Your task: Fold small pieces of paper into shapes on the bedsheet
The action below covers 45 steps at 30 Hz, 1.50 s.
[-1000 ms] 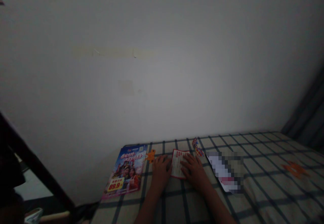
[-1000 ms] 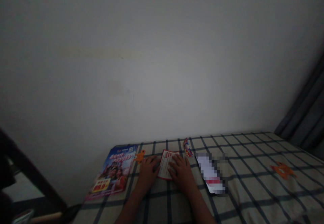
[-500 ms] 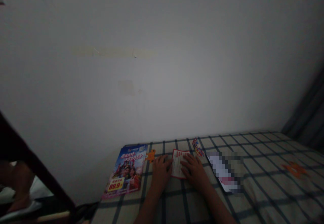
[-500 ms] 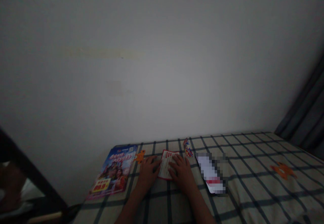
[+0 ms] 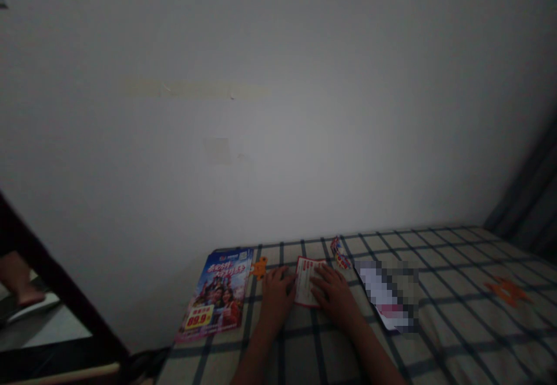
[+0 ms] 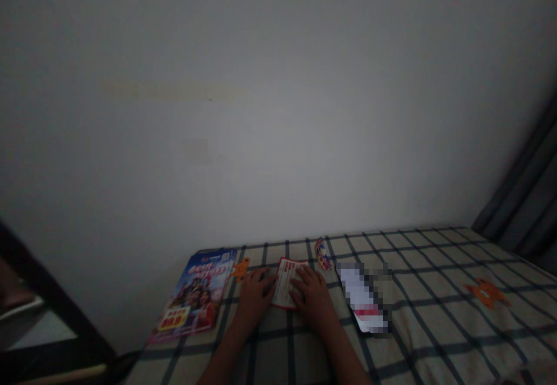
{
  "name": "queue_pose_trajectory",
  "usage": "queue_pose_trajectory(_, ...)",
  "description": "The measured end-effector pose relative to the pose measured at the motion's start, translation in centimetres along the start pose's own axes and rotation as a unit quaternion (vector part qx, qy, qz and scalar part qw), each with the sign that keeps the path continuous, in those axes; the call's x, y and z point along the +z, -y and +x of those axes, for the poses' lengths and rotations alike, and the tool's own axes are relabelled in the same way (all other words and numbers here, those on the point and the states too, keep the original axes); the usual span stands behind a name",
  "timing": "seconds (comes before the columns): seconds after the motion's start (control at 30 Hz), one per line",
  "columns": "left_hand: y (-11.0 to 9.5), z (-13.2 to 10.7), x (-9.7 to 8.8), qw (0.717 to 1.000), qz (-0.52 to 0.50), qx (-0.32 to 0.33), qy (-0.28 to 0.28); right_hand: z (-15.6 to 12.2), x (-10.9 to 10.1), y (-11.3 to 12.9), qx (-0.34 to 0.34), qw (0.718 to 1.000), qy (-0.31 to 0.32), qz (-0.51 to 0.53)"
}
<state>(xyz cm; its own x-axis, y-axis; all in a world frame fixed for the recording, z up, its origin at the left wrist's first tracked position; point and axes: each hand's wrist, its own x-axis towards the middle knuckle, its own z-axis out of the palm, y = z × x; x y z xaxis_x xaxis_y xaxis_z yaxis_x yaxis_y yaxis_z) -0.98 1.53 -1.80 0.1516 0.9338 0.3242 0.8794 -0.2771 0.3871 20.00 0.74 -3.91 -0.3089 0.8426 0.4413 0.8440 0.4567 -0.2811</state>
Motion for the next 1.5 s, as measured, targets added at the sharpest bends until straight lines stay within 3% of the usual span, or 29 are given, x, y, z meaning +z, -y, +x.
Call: queue_pose_trajectory(1.5, -0.2, -0.09, -0.3, 1.0, 0.0, -0.005, 0.009, -0.02, -0.1, 0.14, 0.002, 1.0, 0.003, 0.002)
